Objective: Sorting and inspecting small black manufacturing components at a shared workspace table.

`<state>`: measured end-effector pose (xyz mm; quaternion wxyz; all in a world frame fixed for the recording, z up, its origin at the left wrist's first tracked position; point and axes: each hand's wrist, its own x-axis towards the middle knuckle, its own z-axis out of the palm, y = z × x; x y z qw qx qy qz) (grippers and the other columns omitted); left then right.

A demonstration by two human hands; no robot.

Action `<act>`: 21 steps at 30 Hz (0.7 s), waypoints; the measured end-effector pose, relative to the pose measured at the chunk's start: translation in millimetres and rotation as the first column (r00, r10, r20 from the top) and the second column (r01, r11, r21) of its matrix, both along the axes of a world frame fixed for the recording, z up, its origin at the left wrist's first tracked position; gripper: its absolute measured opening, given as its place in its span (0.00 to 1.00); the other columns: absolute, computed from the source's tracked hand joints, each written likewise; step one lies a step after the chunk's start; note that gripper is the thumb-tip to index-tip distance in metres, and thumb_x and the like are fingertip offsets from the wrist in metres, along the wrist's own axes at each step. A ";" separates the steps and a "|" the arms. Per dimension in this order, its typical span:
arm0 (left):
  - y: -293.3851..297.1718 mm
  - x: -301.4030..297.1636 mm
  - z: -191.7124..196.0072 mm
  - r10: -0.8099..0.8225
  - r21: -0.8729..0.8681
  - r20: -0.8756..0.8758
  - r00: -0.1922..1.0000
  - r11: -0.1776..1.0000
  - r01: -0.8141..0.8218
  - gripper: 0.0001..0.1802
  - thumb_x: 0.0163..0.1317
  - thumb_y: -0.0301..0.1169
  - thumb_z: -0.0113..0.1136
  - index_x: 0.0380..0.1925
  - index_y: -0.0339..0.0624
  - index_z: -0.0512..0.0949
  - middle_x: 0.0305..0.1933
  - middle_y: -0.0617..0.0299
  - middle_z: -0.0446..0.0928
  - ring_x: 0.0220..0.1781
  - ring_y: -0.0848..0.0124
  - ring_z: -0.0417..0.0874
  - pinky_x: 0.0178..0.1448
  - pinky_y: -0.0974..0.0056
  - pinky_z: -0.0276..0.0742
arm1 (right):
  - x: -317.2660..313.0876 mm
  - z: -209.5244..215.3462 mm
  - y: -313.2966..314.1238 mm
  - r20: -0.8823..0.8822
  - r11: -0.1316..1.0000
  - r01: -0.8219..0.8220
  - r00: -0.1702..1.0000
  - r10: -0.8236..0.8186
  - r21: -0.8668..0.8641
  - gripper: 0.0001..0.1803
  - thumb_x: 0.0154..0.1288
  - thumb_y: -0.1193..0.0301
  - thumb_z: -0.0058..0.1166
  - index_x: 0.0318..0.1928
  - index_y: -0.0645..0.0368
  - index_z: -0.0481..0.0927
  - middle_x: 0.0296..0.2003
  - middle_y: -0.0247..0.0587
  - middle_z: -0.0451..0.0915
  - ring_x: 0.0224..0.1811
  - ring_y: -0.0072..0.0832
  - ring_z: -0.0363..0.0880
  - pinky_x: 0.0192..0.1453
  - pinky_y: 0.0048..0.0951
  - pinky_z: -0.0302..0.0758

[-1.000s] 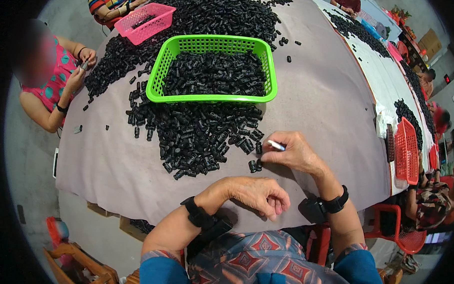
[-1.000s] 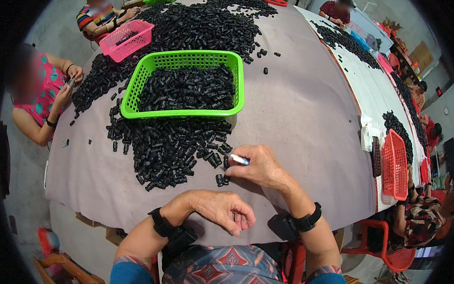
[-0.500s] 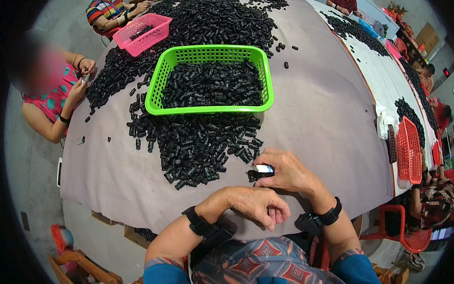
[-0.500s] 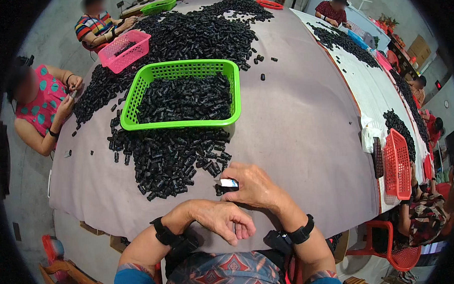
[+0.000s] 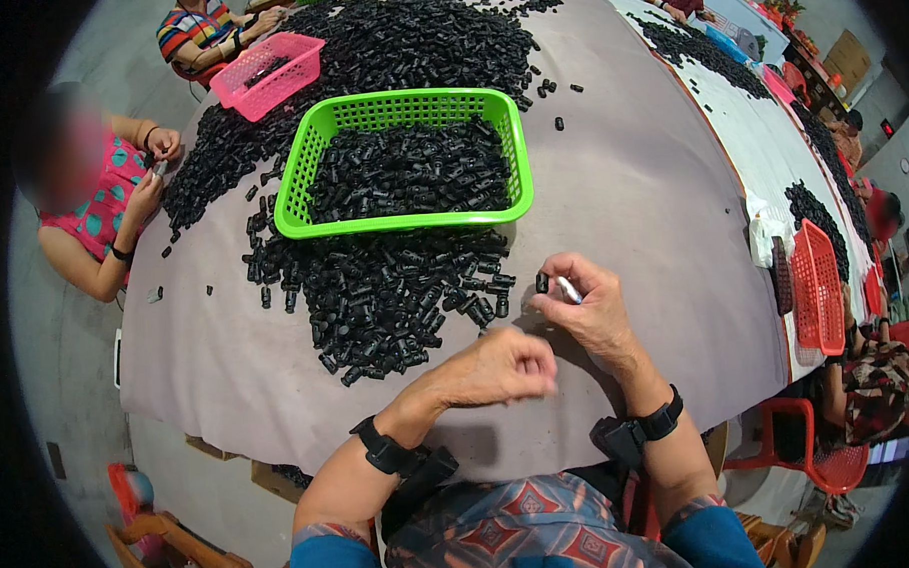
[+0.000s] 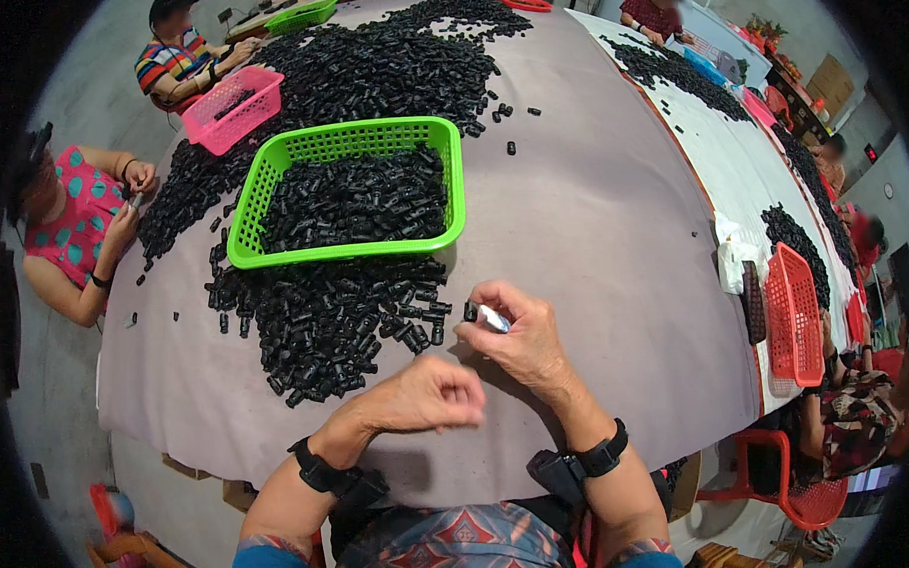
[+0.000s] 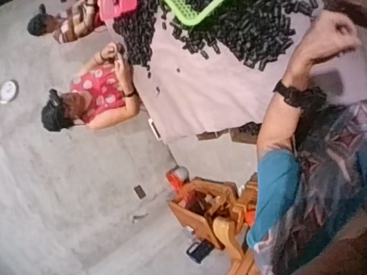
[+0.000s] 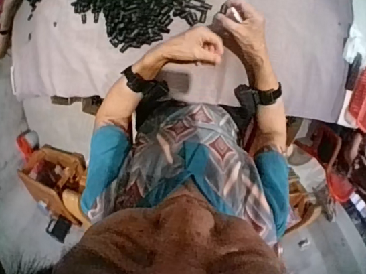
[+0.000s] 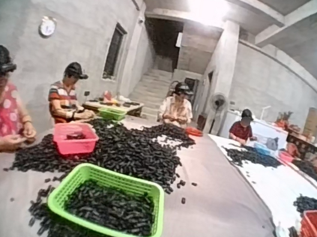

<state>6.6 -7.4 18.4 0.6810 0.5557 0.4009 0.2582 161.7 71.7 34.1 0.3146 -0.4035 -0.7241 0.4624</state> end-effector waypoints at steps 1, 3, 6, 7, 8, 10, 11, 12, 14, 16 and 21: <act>1.6 -0.5 -0.6 0.118 0.002 0.018 0.993 0.993 -0.118 0.04 0.55 0.27 0.62 0.28 0.38 0.78 0.22 0.69 0.74 0.24 0.83 0.73 0.25 0.77 0.72 | 2.3 0.3 1.5 -0.079 0.999 0.005 0.997 -0.008 -0.047 0.12 0.49 0.75 0.63 0.35 0.60 0.76 0.25 0.28 0.74 0.27 0.11 0.68 0.30 0.17 0.69; 4.5 -3.3 -8.0 0.280 0.030 0.033 0.959 0.959 -0.281 0.05 0.57 0.27 0.61 0.31 0.36 0.77 0.24 0.67 0.75 0.25 0.83 0.75 0.26 0.76 0.75 | 4.4 0.6 2.5 -0.223 0.991 -0.027 0.975 -0.004 -0.134 0.11 0.52 0.77 0.61 0.37 0.59 0.77 0.27 0.22 0.72 0.28 0.09 0.67 0.31 0.14 0.66; 6.9 -1.8 -13.5 0.469 0.089 0.118 0.875 0.873 -0.480 0.06 0.59 0.26 0.59 0.35 0.36 0.76 0.27 0.66 0.75 0.27 0.82 0.76 0.27 0.76 0.77 | 5.6 6.5 0.1 -0.259 0.977 -0.040 0.966 -0.016 -0.210 0.11 0.53 0.77 0.59 0.39 0.59 0.77 0.27 0.23 0.72 0.29 0.09 0.67 0.32 0.14 0.66; 5.9 -3.9 -8.6 0.418 -0.009 0.163 0.894 0.906 -0.423 0.07 0.61 0.25 0.56 0.39 0.35 0.74 0.29 0.65 0.75 0.28 0.80 0.77 0.26 0.75 0.78 | 6.6 5.6 0.2 -0.261 0.977 -0.038 0.965 -0.018 -0.209 0.11 0.53 0.77 0.59 0.39 0.59 0.77 0.27 0.23 0.72 0.29 0.09 0.67 0.32 0.14 0.66; 6.1 -2.5 -8.2 0.417 -0.009 0.162 0.895 0.907 -0.421 0.07 0.61 0.25 0.56 0.39 0.35 0.74 0.29 0.65 0.75 0.28 0.80 0.77 0.26 0.75 0.78 | 7.7 3.6 0.8 -0.283 0.973 -0.065 0.959 -0.001 -0.222 0.10 0.55 0.78 0.58 0.39 0.59 0.78 0.28 0.23 0.73 0.29 0.10 0.67 0.32 0.14 0.66; 6.3 0.3 -7.8 0.413 -0.079 0.235 0.880 0.911 -0.406 0.08 0.63 0.26 0.53 0.41 0.35 0.73 0.30 0.64 0.75 0.30 0.78 0.78 0.26 0.73 0.79 | 7.9 2.0 1.1 -0.307 0.967 -0.093 0.952 0.017 -0.236 0.09 0.56 0.78 0.57 0.40 0.59 0.78 0.28 0.23 0.73 0.30 0.10 0.67 0.33 0.14 0.66; 7.2 -0.5 -7.6 0.413 -0.079 0.234 0.880 0.911 -0.406 0.08 0.63 0.26 0.53 0.41 0.35 0.73 0.30 0.64 0.75 0.30 0.78 0.78 0.26 0.73 0.79 | 7.7 1.6 1.1 -0.316 0.965 -0.127 0.947 0.049 -0.231 0.08 0.57 0.78 0.56 0.39 0.60 0.79 0.28 0.24 0.74 0.30 0.10 0.67 0.33 0.15 0.66; 8.5 -1.7 -7.9 0.461 -0.129 0.298 0.836 0.887 -0.443 0.09 0.64 0.26 0.52 0.42 0.35 0.73 0.31 0.63 0.75 0.30 0.77 0.79 0.26 0.72 0.80 | 7.9 0.8 0.6 -0.325 0.961 -0.160 0.942 0.080 -0.227 0.07 0.59 0.78 0.55 0.39 0.60 0.79 0.29 0.24 0.74 0.30 0.11 0.68 0.33 0.15 0.66; 9.6 -3.0 -8.0 0.508 -0.183 0.356 0.784 0.861 -0.474 0.09 0.65 0.27 0.52 0.44 0.36 0.72 0.31 0.62 0.75 0.30 0.76 0.79 0.26 0.71 0.81 | 8.6 0.8 1.1 -0.279 0.970 -0.165 0.954 0.110 -0.180 0.07 0.59 0.78 0.55 0.39 0.61 0.79 0.29 0.25 0.75 0.30 0.11 0.68 0.33 0.16 0.66; 9.4 -3.5 -6.4 0.507 -0.281 0.466 0.725 0.862 -0.422 0.12 0.65 0.29 0.52 0.46 0.34 0.70 0.32 0.60 0.74 0.31 0.76 0.79 0.25 0.73 0.80 | 9.1 0.4 2.2 -0.233 0.977 -0.170 0.963 0.137 -0.132 0.06 0.60 0.78 0.54 0.39 0.61 0.79 0.29 0.25 0.75 0.30 0.12 0.68 0.33 0.16 0.66; 8.8 -5.1 -5.0 0.557 -0.348 0.483 0.676 0.830 -0.435 0.10 0.66 0.30 0.51 0.43 0.35 0.72 0.31 0.58 0.76 0.29 0.73 0.80 0.25 0.69 0.81 | 10.1 -3.3 5.2 -0.252 0.949 -0.222 0.954 0.164 -0.224 0.07 0.60 0.76 0.54 0.39 0.62 0.79 0.28 0.25 0.74 0.30 0.12 0.67 0.35 0.17 0.66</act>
